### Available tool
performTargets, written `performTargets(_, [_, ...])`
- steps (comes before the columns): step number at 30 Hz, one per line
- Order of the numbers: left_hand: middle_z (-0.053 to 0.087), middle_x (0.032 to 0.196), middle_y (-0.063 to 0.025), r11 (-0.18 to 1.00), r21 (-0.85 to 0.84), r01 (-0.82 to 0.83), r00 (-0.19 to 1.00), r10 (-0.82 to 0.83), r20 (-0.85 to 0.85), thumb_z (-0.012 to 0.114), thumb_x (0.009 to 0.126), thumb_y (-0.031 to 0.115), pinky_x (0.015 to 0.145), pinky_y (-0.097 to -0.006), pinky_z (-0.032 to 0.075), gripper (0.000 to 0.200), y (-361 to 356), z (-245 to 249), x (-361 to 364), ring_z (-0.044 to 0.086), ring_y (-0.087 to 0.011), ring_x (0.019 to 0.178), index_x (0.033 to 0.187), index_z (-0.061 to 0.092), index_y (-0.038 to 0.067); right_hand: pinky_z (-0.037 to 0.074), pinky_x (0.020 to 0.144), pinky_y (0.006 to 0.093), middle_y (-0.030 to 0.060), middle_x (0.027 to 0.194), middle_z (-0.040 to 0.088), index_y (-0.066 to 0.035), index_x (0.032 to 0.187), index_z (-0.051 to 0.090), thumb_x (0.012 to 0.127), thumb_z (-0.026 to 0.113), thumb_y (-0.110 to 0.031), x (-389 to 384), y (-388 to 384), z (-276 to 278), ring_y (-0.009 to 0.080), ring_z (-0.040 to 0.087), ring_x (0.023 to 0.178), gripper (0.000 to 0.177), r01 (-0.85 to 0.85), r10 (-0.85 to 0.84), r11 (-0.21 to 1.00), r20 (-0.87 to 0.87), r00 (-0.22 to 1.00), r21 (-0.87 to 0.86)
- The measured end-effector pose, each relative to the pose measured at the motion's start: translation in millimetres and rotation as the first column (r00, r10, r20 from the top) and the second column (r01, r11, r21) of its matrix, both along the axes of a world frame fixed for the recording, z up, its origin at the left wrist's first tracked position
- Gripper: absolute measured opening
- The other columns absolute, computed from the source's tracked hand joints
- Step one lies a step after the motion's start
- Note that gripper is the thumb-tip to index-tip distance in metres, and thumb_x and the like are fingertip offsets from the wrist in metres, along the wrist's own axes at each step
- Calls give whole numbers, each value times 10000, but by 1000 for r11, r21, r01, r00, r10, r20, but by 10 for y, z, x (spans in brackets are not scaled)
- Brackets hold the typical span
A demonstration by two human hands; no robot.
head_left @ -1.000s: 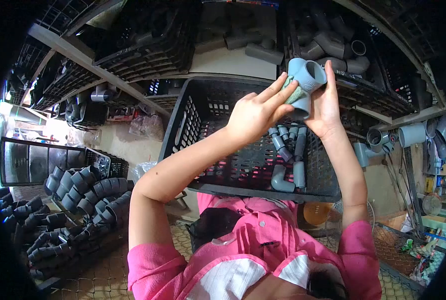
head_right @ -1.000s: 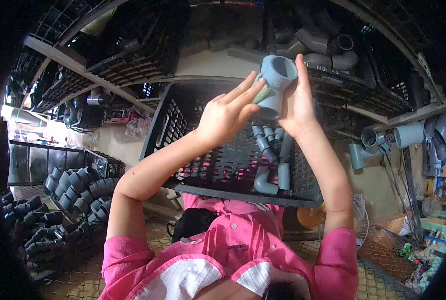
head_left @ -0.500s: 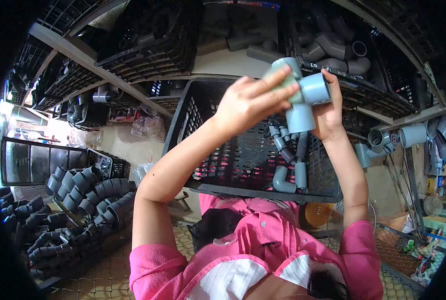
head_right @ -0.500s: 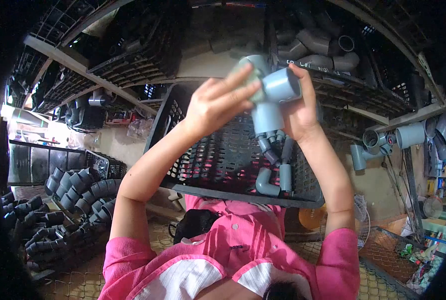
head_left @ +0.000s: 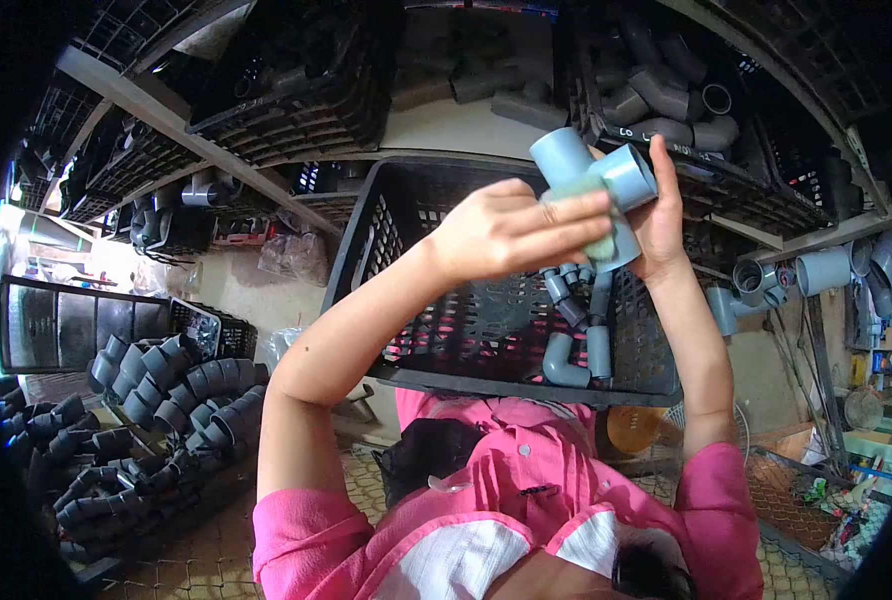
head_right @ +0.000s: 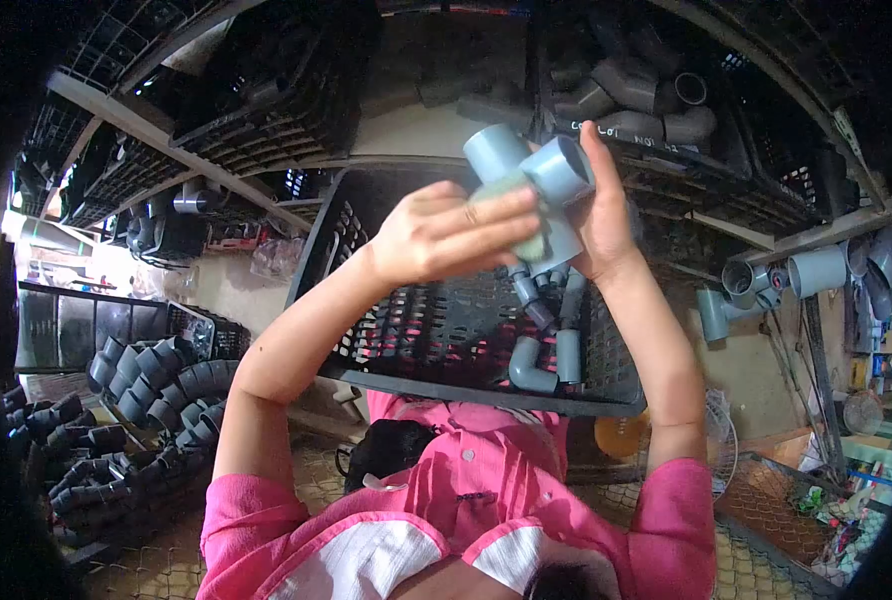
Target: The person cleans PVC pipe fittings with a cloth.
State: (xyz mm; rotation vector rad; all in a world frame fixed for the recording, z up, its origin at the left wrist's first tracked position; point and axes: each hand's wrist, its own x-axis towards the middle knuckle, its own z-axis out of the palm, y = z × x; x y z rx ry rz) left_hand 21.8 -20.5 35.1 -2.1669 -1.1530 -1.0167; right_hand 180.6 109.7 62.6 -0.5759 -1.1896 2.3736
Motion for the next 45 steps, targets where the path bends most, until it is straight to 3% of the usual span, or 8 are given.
performTargets(7, [631,1267,-135,969,-159,-187,944,222,246,798,722,135,697,-370,546,737,45,-72,-107,681,-247,809,1370,480,-14,471,934,325,98,1219,628,-34,1430,458,944,410,-505,40,98,-65,192,618,1023,678,-209,214,964,-9,977,163])
performTargets(11, [673,860,-127,995,-98,-29,942,60,332,770,770,183,556,-372,533,706,62,-108,88,620,-273,570,1396,464,72,270,1139,328,136,1486,431,13,1477,366,921,372,-319,8,150,-260,211,403,1358,648,-149,189,777,-1,982,612])
performTargets(13, [616,1305,-127,968,-249,-19,970,78,230,774,758,106,702,-361,564,753,20,-54,-39,693,-290,779,1404,405,-19,260,1145,331,141,1500,416,35,1475,354,890,377,-285,21,179,-255,218,390,1371,667,-156,213,771,-19,977,617])
performTargets(18, [630,1278,-117,948,-309,-71,938,169,302,754,789,120,818,-372,566,724,29,-18,-144,686,-307,991,1428,419,51,270,1144,337,147,1495,422,41,1469,360,858,379,-291,8,134,-198,234,403,1360,696,-134,166,649,33,986,749])
performTargets(21, [652,1212,-147,936,-353,-10,949,121,293,771,781,145,731,-395,577,718,-16,17,8,705,-328,863,1420,451,77,300,1133,347,149,1482,436,26,1466,375,865,347,-328,6,106,-225,237,431,1337,698,-153,193,904,-63,979,400])
performTargets(28, [618,1289,-144,992,-113,-47,935,84,344,788,755,83,768,-376,576,622,24,122,-22,704,-292,915,1336,563,77,404,1061,368,141,1395,517,-9,1445,411,968,299,-473,53,99,-150,233,528,1232,675,-74,84,996,-194,977,59])
performTargets(35, [654,1259,-14,950,-269,161,980,-122,157,744,811,222,707,-315,552,306,-74,163,186,691,-172,773,1101,701,133,460,1022,416,195,1337,551,-5,1416,429,999,260,-470,13,104,-130,278,591,1170,646,-382,370,923,-361,856,39])
performTargets(45, [624,1313,-30,970,-181,166,972,-130,194,769,775,168,696,-300,554,361,-11,133,135,687,-182,783,1129,706,132,481,1008,449,279,1279,555,20,1266,542,979,310,-456,51,182,-233,357,588,1171,602,-297,249,948,-316,916,-113])
